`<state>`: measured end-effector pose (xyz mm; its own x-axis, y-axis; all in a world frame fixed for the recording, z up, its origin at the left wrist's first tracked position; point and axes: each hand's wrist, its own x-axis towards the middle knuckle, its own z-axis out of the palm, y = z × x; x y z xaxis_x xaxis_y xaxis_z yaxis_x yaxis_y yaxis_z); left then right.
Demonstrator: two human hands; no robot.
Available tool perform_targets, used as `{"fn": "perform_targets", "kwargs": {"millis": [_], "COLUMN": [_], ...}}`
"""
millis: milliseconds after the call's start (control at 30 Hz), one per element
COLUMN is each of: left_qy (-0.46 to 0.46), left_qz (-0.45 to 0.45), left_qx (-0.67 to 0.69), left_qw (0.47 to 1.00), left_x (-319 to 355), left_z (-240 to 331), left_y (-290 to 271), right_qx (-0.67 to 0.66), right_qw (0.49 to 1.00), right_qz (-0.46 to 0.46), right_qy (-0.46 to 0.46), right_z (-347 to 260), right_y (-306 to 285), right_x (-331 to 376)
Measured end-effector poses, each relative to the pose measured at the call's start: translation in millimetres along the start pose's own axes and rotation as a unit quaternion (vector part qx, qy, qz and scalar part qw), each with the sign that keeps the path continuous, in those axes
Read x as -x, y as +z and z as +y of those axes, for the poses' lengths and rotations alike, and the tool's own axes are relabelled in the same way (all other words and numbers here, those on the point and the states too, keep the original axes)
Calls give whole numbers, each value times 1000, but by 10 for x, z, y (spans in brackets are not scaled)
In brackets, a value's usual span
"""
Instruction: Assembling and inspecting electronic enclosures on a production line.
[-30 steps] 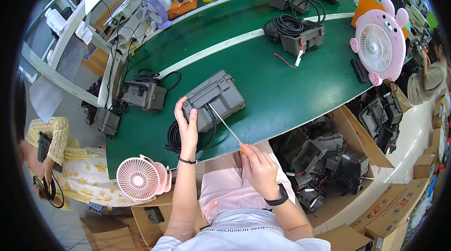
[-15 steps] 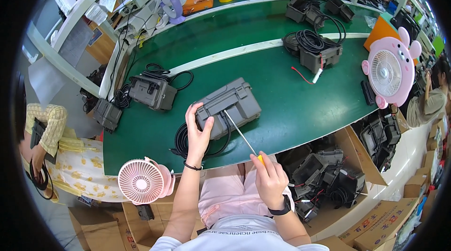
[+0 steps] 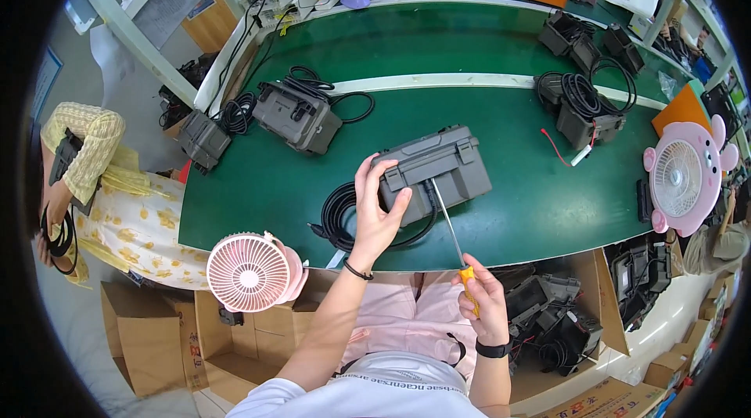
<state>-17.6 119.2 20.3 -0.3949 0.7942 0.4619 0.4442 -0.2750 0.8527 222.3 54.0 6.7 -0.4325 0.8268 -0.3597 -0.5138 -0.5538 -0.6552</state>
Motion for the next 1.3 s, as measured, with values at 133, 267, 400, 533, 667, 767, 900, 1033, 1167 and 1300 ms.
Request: {"fn": "perform_targets", "kwargs": {"millis": [133,267,400,533,667,767,900,1033,1167,1300], "left_qy": [19,17,2,13,20,11,11,12,15,8], "left_qz": [-16,-23,-18,0,8,-2,-22,-22,-13,-12], "left_qx": [-15,-15,-21,-36,-40,-25,-2,1,10,8], "left_qw": [1000,999,1000,999,999,1000,1000,1000,1000,1000], "left_x": [-14,-12,29,58,35,11,-36,-67,-84,-105], "left_z": [-9,-13,-18,-19,-23,-54,-120,-166,-180,-173], "left_y": [-17,-5,17,33,40,31,4,2,3,24], "right_qx": [2,419,571,596,667,654,508,232,46,-60], "right_qw": [1000,885,744,707,599,610,781,967,999,998], "right_qz": [3,103,82,92,145,142,83,36,-9,-19], "right_qy": [-9,-178,-338,-370,-419,-424,-354,-103,-6,29], "right_z": [52,130,170,248,344,369,367,285,165,145], "right_y": [21,161,261,320,361,337,310,334,389,452], "right_x": [61,147,138,112,97,52,12,54,55,42]}}
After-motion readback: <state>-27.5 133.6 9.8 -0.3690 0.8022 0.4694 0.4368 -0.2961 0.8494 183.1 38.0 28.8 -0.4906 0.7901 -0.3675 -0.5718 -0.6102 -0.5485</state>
